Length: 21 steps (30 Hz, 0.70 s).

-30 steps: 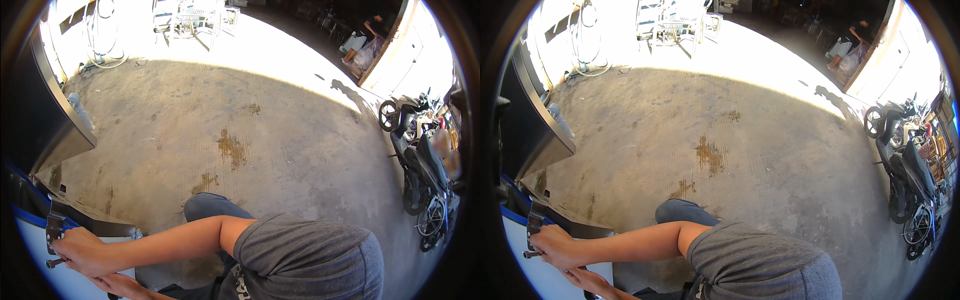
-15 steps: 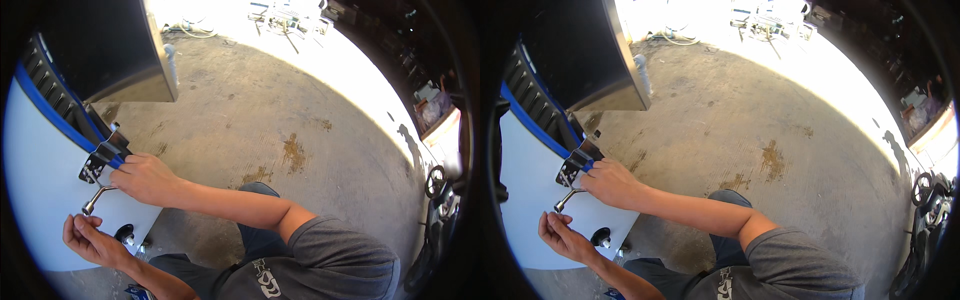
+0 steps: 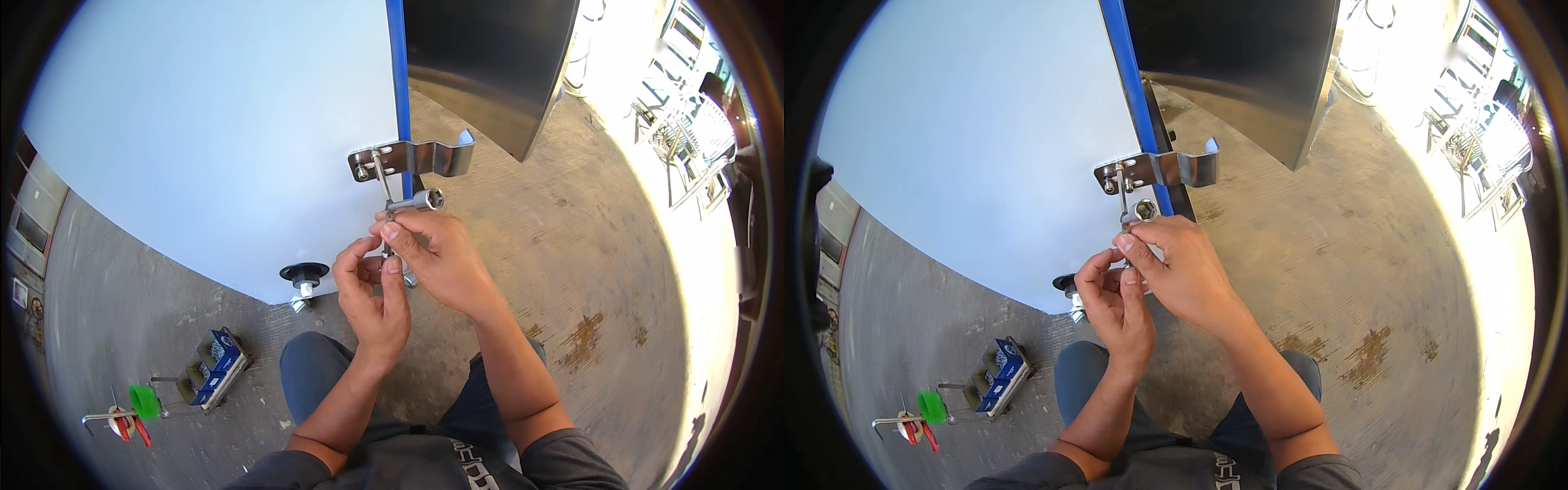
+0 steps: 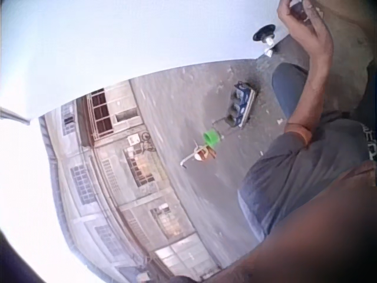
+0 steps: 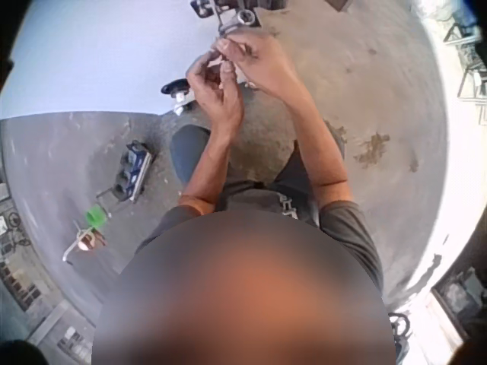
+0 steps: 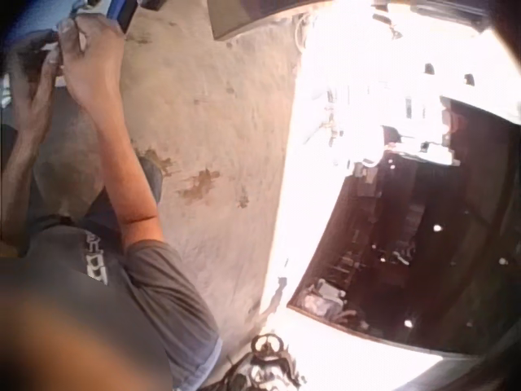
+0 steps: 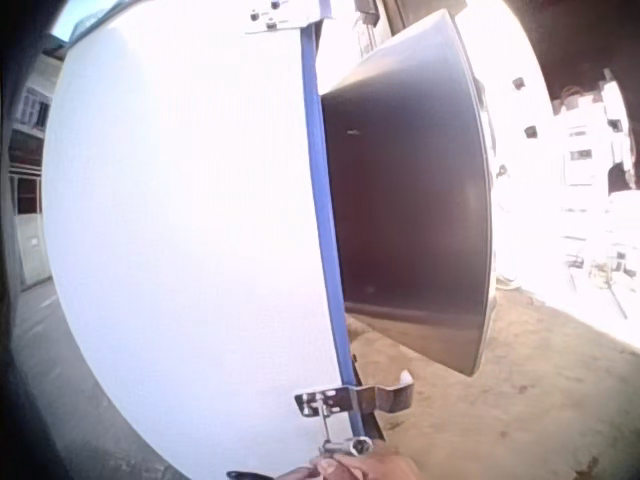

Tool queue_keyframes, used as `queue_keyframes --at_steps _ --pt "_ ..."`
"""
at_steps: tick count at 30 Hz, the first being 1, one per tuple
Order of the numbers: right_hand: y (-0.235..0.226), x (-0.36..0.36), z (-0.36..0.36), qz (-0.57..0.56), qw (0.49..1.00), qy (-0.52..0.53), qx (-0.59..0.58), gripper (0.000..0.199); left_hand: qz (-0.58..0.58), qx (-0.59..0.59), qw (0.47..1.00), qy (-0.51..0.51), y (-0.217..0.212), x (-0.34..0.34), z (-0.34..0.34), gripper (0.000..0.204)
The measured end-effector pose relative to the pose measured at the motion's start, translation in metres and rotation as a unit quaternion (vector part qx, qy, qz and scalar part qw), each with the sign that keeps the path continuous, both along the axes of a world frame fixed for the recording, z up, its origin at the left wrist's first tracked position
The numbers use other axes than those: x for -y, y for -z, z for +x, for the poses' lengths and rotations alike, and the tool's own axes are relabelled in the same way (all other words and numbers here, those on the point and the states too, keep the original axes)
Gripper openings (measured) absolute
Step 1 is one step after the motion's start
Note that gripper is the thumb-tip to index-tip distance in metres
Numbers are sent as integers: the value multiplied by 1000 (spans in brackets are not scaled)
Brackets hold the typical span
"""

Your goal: The person kneels and attaches a metal hinge to the side of a white appliance using a T-handle hex key. They align the hinge, insert screws, and tighten them in sequence.

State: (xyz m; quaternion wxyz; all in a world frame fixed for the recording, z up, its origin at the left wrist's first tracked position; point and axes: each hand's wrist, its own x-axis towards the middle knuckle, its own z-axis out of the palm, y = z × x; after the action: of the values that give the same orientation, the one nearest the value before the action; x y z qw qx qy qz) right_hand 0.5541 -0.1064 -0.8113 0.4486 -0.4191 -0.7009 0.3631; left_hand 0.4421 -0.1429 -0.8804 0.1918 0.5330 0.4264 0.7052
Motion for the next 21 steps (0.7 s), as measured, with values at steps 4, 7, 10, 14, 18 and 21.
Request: queue_keyframes --at_steps 4,7,10,14,18,21 --pt "-15 4 -8 147 971 166 -87 36 -66 121 986 95 8 1 5 22" --pt "-18 -4 -3 383 901 190 -71 44 -84 192 968 135 2 5 -3 17" --pt "-13 -12 20 475 849 138 187 26 -53 169 980 87 -23 4 -15 15" --pt "9 -2 9 303 914 180 201 16 71 -70 995 22 -74 -12 -31 14" --pt "32 18 -50 7 965 49 -259 22 144 -379 913 -42 -107 -45 -13 21" --pt "35 17 -56 8 957 35 -289 27 150 -421 894 -17 -106 -51 -11 28"
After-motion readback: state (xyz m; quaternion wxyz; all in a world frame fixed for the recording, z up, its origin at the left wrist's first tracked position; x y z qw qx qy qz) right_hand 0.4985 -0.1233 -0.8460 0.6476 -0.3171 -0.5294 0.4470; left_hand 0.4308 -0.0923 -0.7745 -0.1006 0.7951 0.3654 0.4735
